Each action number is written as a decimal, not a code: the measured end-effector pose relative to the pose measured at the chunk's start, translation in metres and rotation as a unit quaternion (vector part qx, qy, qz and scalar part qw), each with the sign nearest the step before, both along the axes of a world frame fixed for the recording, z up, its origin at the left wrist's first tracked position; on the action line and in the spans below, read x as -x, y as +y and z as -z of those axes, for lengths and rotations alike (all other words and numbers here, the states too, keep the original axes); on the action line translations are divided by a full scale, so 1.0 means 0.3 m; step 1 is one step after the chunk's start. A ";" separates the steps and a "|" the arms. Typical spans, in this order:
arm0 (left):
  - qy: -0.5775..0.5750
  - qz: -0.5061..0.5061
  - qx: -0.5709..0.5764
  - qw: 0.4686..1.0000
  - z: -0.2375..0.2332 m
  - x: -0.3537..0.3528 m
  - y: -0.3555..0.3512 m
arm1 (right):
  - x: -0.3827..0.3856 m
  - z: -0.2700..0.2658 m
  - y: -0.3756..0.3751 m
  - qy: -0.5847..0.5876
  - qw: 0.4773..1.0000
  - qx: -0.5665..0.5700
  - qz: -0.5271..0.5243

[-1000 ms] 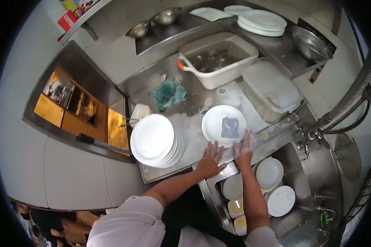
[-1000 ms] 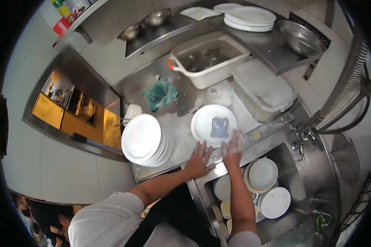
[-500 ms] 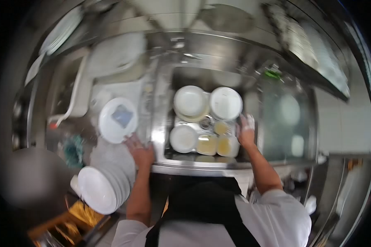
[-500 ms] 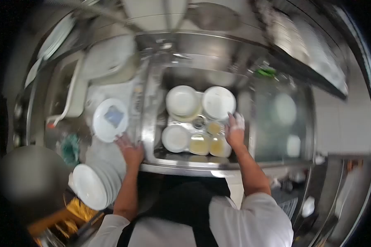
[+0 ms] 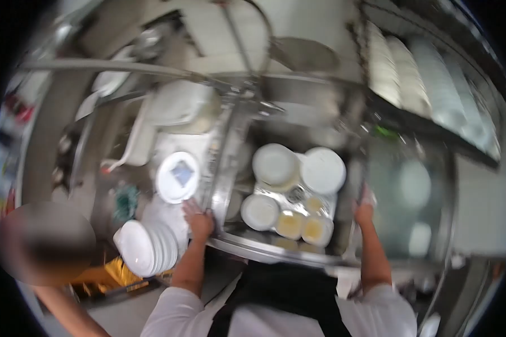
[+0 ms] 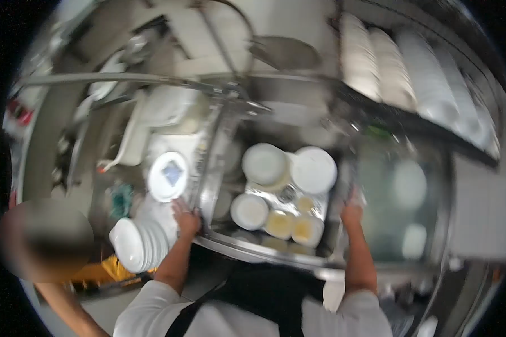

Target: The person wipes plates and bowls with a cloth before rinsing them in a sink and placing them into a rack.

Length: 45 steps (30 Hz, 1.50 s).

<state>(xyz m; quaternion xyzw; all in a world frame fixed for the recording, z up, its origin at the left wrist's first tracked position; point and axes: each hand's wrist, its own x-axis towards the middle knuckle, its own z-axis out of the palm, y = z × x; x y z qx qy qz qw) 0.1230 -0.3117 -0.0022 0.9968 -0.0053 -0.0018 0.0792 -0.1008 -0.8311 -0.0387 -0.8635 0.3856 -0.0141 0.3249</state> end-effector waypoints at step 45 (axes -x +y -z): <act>0.138 0.232 0.203 0.941 0.340 0.053 -0.901 | 0.039 0.022 -0.294 -0.390 0.578 -0.676 0.238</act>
